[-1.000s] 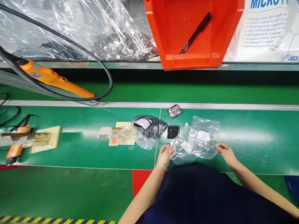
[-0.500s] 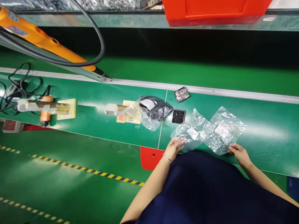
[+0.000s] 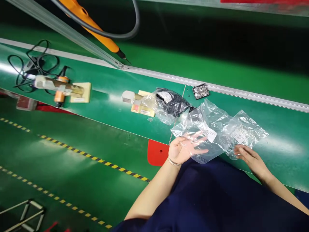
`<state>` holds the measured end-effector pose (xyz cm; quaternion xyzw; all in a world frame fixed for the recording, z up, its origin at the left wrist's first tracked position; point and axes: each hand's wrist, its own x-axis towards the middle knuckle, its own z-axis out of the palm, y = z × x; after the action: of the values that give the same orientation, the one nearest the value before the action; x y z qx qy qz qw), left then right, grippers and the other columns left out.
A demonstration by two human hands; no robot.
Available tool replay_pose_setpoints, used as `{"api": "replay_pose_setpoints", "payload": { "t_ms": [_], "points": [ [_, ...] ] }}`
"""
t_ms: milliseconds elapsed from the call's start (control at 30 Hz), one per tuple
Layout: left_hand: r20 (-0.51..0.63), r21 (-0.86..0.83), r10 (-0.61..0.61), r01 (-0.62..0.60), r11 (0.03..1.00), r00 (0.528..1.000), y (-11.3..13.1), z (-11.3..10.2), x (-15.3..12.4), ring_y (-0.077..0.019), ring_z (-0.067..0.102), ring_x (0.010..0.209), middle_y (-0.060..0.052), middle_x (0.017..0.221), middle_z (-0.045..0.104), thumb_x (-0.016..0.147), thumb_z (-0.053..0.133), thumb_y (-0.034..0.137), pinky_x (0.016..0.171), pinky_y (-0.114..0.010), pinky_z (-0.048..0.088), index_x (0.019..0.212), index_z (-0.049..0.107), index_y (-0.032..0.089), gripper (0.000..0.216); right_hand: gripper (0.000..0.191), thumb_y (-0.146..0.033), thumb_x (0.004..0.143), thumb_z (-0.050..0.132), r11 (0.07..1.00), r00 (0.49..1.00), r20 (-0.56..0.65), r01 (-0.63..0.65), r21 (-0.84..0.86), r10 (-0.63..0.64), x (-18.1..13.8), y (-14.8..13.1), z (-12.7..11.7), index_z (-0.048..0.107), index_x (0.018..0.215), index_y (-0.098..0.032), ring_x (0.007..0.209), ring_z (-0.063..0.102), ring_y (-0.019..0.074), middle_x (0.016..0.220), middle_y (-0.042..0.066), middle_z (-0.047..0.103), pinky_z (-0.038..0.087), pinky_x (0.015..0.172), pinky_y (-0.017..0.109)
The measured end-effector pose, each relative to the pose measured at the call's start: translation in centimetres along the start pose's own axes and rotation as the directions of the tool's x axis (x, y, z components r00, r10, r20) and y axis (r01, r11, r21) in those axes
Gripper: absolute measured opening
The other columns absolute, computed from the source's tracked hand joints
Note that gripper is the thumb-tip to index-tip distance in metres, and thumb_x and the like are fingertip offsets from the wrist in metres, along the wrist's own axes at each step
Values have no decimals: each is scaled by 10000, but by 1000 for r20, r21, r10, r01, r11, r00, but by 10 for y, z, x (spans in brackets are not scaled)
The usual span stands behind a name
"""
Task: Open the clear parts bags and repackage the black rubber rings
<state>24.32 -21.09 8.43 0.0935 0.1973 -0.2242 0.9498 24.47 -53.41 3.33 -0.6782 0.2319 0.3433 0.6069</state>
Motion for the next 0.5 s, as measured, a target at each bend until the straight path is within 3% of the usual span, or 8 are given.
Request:
{"api": "replay_pose_setpoints", "payload": {
  "t_ms": [33, 100, 233, 267, 333, 400, 467, 500],
  "points": [
    [15, 3, -16, 16, 1000, 1000, -1, 5, -1, -397, 431, 1294, -84, 1302, 576, 786, 486, 195, 963, -731, 321, 861, 693, 184, 221, 580, -649, 678, 690, 994, 992, 120, 16, 109, -30, -6, -11, 10, 653, 1067, -220, 967, 604, 263, 1050, 95, 646, 521, 832, 391],
    [34, 17, -61, 60, 998, 998, -3, 14, -2, -405, 438, 1285, -83, 1304, 575, 764, 496, 195, 953, -735, 322, 865, 682, 189, 212, 567, -643, 708, 686, 966, 965, 236, 51, 255, -113, -16, -29, 27, 655, 1123, -257, 1010, 596, 260, 1085, 81, 645, 522, 836, 380],
    [41, 64, -109, 107, 992, 993, -4, 25, -6, -421, 453, 1266, -71, 1259, 605, 717, 531, 194, 935, -748, 320, 787, 651, 184, 140, 528, -641, 712, 683, 941, 964, 188, 122, 317, -189, -17, -38, 36, 681, 1049, -235, 1013, 605, 269, 1051, 87, 660, 511, 861, 387],
    [48, 74, -115, 112, 991, 992, -3, 26, -7, -419, 459, 1261, -69, 1252, 609, 714, 541, 195, 938, -745, 322, 773, 648, 183, 124, 552, -674, 710, 655, 950, 981, 107, 127, 284, -163, -12, -33, 33, 674, 1021, -219, 984, 614, 267, 1023, 91, 663, 516, 833, 380],
    [57, 90, -123, 117, 989, 991, 1, 24, -9, -409, 481, 1243, -64, 1235, 619, 715, 558, 202, 952, -734, 326, 758, 649, 182, 103, 622, -725, 678, 611, 988, 983, -173, 91, 126, -68, 2, -14, 20, 637, 1001, -193, 947, 618, 266, 1014, 98, 657, 514, 795, 371],
    [4, 117, -102, 101, 988, 995, 7, 15, -8, -400, 501, 1225, -68, 1233, 620, 717, 566, 202, 964, -721, 335, 775, 658, 183, 110, 680, -698, 597, 646, 997, 862, -506, -44, -64, 6, 20, 9, 2, 594, 1011, -161, 991, 593, 301, 1053, 130, 636, 488, 842, 398],
    [-165, 178, -22, 52, 983, 986, 14, -4, -4, -389, 507, 1222, -78, 1244, 613, 713, 566, 199, 975, -693, 361, 791, 650, 177, 117, 703, -640, 536, 690, 979, 733, -679, -170, -115, 48, 34, 31, -17, 565, 985, -114, 1013, 564, 361, 1027, 190, 627, 441, 893, 453],
    [-281, 228, 34, 32, 973, 959, 17, -16, -1, -378, 505, 1229, -83, 1248, 609, 710, 565, 198, 986, -665, 379, 773, 632, 169, 96, 696, -619, 524, 702, 974, 695, -716, -200, -107, 64, 41, 40, -24, 554, 968, -104, 998, 562, 373, 997, 205, 628, 426, 899, 466]
  ]
}}
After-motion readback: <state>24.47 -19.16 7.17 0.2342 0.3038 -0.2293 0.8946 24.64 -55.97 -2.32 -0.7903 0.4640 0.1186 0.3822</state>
